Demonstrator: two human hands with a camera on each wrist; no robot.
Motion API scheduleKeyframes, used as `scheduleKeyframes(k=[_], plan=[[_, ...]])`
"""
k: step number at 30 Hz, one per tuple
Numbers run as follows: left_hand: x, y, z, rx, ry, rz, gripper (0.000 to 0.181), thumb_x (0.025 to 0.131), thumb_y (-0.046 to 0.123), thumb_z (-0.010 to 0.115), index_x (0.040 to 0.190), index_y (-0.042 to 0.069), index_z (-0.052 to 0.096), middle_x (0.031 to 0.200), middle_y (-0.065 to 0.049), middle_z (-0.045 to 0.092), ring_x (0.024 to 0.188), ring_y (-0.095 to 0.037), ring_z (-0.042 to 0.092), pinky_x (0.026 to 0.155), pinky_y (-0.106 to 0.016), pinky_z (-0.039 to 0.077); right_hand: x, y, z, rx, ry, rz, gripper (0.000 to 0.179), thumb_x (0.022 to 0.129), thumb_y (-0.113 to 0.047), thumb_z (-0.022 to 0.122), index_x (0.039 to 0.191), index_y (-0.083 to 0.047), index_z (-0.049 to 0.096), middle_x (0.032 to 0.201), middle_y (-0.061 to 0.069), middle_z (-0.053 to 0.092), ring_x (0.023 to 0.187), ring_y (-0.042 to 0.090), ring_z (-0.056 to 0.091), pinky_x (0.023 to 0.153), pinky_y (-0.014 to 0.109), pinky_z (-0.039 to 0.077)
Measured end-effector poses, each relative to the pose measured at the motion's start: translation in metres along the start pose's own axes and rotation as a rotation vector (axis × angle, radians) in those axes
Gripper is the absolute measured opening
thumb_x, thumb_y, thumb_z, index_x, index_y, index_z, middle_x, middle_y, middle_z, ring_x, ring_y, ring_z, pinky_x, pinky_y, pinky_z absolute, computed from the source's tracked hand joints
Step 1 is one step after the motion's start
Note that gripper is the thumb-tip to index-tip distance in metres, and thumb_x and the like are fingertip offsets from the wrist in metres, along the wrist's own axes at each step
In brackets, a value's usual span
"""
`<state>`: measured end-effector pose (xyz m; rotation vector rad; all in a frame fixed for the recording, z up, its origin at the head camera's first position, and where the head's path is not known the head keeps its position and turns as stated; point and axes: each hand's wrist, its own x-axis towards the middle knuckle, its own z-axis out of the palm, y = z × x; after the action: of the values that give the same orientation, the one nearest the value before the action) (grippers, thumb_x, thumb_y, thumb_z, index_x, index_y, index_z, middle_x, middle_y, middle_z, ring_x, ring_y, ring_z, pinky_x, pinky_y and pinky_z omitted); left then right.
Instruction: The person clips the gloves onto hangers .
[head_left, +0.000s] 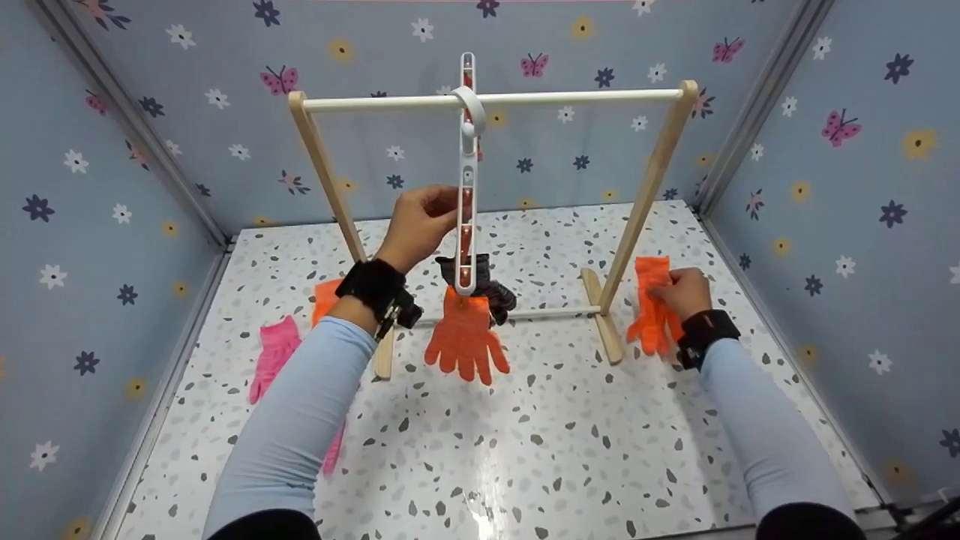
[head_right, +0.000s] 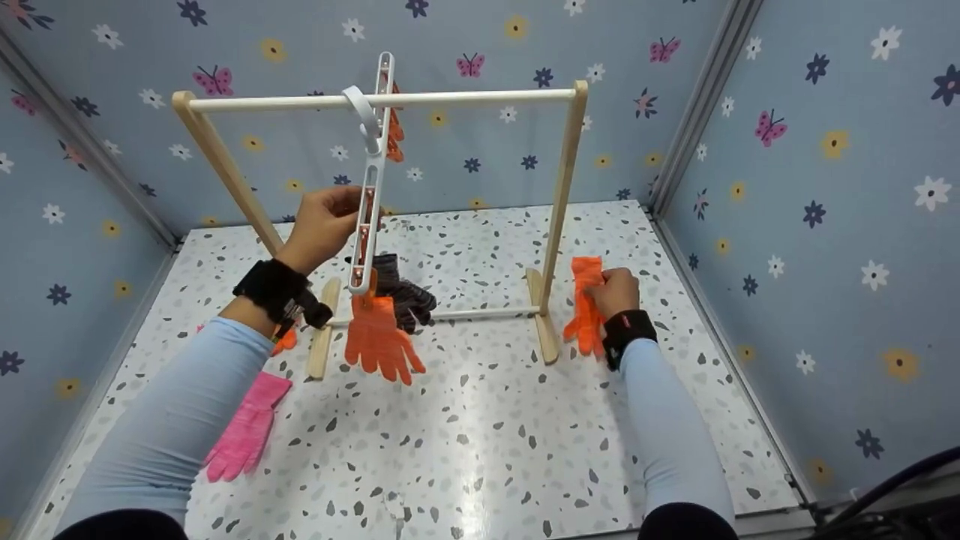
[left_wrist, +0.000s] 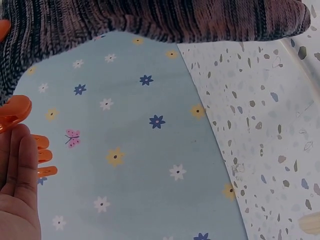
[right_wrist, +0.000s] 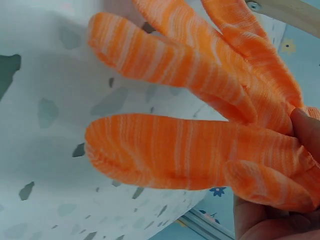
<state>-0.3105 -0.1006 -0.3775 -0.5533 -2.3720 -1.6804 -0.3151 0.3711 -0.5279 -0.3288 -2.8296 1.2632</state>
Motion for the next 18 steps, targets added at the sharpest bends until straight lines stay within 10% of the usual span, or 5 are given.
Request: scheduleKeyframes(k=[18], plan=[[0.003, 0.002, -0.004, -0.026, -0.011, -0.009, 0.029, 0.099, 0.001, 0.076, 0.126, -0.007, 0.076, 0.116, -0.027, 0.078, 0.094, -0.011, 0.072, 0.088, -0.022, 0.057, -0.012, -0.021, -0.026, 0.121, 0.094, -0.024, 0.020, 0.098, -0.013, 0.080, 0.096, 0.005, 0.071, 0.066, -0.011, 0.057, 0.060, 0.006, 0.054, 0.056, 0.021, 0.049]])
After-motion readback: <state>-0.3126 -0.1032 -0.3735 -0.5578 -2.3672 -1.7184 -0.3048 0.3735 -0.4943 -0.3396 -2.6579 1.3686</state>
